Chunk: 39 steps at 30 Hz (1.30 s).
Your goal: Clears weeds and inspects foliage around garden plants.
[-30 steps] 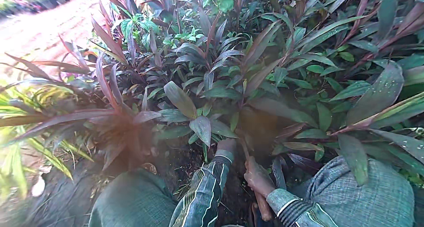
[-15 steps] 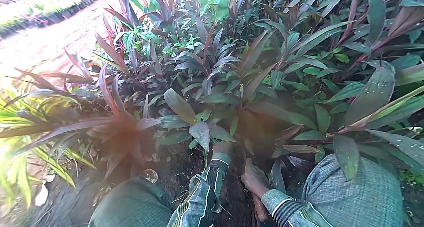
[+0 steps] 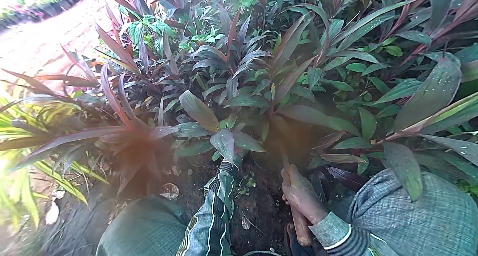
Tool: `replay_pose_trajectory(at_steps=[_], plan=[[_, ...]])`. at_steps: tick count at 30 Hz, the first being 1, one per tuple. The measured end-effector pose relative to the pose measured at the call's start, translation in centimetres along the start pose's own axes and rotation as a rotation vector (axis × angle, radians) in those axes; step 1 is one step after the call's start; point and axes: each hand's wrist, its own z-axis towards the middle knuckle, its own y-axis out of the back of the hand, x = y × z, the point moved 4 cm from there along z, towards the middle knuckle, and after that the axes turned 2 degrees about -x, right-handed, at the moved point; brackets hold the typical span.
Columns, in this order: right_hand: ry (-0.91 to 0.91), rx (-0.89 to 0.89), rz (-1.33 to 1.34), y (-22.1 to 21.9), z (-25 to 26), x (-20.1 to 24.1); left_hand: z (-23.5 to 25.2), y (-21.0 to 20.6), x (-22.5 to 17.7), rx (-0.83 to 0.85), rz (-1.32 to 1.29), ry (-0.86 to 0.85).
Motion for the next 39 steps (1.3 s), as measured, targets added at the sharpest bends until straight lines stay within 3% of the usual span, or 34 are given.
replay_pose_trajectory(at_steps=[3, 5, 7, 9, 11, 13, 18, 22, 28, 31, 34, 37, 39], plan=[[0.06, -0.078, 0.142, 0.5, 0.3, -0.3, -1.4, -1.7, 1.6, 0.109, 0.321, -0.186], [0.092, -0.111, 0.227, 0.8, 0.3, -0.4, -2.3, -1.5, 0.6, 0.1, 0.174, -0.19], [0.121, -0.125, 0.351, 0.9, 0.1, -0.4, -3.7, -0.6, -1.3, 0.144, -0.148, -0.106], [0.167, -0.121, 0.52, 0.9, -0.1, -0.1, -3.3, -0.9, -0.3, 0.067, -0.321, -0.439], [0.216, -0.124, 0.637, 0.9, -0.3, 0.0, -5.1, -0.4, -2.8, 0.197, 0.05, -0.164], [0.266, -0.137, 0.712, 0.8, -0.6, 0.3, -5.8, -0.7, -3.7, 0.284, 0.293, -0.07], [0.375, -0.143, 0.864, 1.2, -1.6, 0.5, -5.6, -1.1, -4.4, 0.163, -0.022, -0.228], [0.413, -0.144, 0.955, 1.6, -2.6, 0.9, -4.5, -3.0, -3.0, 0.045, -0.327, -0.251], [0.396, -0.096, 1.043, 2.2, -3.8, 1.6, -5.4, -3.4, -0.8, 0.249, -0.132, -0.301], [0.379, -0.048, 1.035, 1.8, -3.6, 1.4, -7.4, -1.8, 0.4, 0.232, -0.117, -0.241], [0.336, 0.038, 1.019, 1.0, -3.9, 1.9, -10.7, 0.8, 2.8, 0.174, -0.045, -0.077], [0.307, 0.122, 1.011, 0.2, -4.2, 2.3, -13.0, 2.5, 9.6, 0.127, 0.152, 0.107], [0.323, 0.15, 0.995, -0.3, -4.3, 2.2, -15.5, 5.4, 13.7, 0.09, 0.184, 0.388]])
